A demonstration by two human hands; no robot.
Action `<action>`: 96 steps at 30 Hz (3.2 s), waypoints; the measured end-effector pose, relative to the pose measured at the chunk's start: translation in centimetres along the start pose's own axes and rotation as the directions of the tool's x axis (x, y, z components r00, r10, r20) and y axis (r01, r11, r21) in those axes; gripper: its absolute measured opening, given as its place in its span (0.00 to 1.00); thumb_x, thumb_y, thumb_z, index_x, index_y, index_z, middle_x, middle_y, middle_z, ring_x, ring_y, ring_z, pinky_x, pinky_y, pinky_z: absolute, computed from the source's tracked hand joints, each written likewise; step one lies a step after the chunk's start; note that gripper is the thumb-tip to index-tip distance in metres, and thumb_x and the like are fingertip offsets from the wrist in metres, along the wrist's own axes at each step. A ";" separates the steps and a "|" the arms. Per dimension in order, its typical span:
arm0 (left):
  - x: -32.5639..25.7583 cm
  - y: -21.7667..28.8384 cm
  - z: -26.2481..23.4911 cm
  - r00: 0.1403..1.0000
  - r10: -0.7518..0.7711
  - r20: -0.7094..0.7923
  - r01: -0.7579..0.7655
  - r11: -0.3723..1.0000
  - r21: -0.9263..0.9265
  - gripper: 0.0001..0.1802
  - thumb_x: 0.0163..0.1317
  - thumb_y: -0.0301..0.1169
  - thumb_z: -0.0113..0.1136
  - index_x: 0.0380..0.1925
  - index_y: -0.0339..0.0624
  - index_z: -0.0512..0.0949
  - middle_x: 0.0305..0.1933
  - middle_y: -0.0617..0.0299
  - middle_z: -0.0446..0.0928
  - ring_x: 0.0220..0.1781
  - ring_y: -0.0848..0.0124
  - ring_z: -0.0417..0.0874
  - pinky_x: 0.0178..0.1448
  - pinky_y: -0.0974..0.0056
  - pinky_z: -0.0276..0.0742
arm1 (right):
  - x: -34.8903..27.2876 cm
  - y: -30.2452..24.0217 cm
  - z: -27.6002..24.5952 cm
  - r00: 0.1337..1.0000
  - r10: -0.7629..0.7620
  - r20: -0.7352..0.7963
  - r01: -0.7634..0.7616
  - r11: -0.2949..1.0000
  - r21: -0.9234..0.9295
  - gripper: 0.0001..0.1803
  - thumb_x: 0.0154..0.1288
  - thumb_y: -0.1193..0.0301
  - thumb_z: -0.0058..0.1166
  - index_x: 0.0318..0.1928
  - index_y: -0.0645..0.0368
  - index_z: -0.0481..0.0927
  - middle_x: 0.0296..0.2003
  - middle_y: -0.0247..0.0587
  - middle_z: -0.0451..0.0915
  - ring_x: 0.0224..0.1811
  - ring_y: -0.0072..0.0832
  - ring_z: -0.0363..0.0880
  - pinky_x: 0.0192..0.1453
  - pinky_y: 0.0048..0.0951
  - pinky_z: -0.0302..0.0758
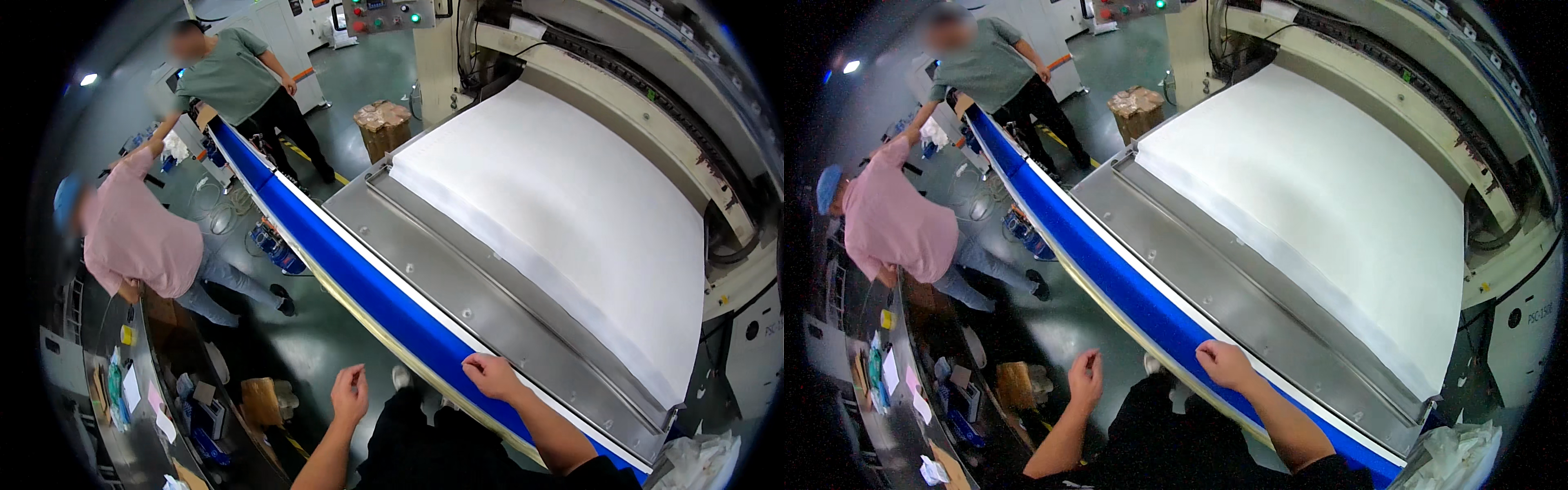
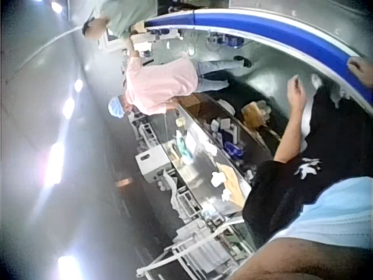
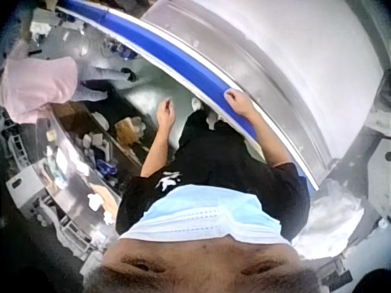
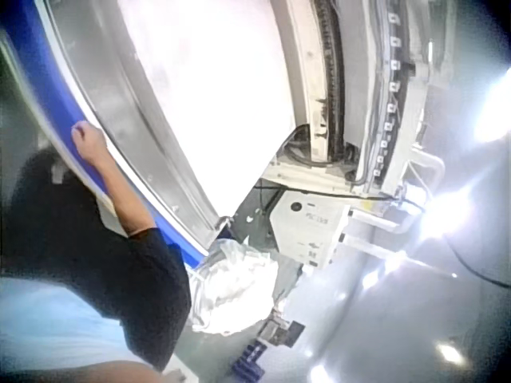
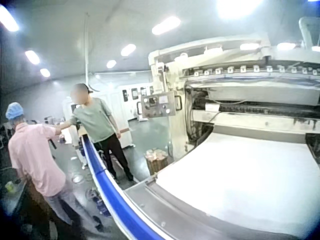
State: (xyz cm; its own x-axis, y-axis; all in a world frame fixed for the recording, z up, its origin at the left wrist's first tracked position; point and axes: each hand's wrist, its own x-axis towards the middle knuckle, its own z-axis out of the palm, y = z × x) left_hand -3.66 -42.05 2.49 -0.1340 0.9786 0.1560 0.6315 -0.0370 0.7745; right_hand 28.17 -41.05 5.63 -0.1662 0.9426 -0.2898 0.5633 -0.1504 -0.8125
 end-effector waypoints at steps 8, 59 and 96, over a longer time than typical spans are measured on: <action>20.2 3.6 5.6 0.861 0.425 0.281 -0.421 0.904 -0.079 0.11 0.54 0.25 0.58 0.40 0.40 0.77 0.37 0.54 0.78 0.38 0.56 0.79 0.43 0.59 0.76 | 10.4 1.3 -3.3 0.956 0.144 -0.255 -0.150 0.989 -0.007 0.15 0.62 0.62 0.52 0.41 0.60 0.80 0.33 0.45 0.82 0.32 0.33 0.80 0.38 0.31 0.75; 54.5 -0.4 25.5 0.630 0.712 0.309 -0.776 0.591 0.220 0.28 0.48 0.27 0.59 0.53 0.58 0.72 0.63 0.56 0.65 0.62 0.59 0.68 0.65 0.53 0.61 | 55.9 -2.5 -13.1 0.886 -0.045 -0.461 -0.101 0.952 -0.288 0.10 0.57 0.60 0.54 0.32 0.51 0.81 0.26 0.38 0.82 0.31 0.39 0.82 0.38 0.39 0.77; 62.8 -0.9 27.9 0.560 0.213 0.800 -0.821 0.011 0.571 0.15 0.64 0.26 0.42 0.40 0.39 0.80 0.40 0.47 0.81 0.43 0.52 0.82 0.45 0.54 0.77 | -21.7 30.8 -27.1 0.175 0.622 -0.764 -0.981 0.042 -0.190 0.31 0.73 0.50 0.23 0.42 0.52 0.82 0.41 0.42 0.82 0.51 0.35 0.77 0.70 0.47 0.51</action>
State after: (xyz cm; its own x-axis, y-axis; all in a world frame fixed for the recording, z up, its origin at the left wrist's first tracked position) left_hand 8.66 25.13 -5.56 0.6707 0.7024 -0.2383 0.5533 -0.6878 -0.4700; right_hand 71.00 -58.05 0.60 0.9391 0.2990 -0.1695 0.3408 -0.8739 0.3466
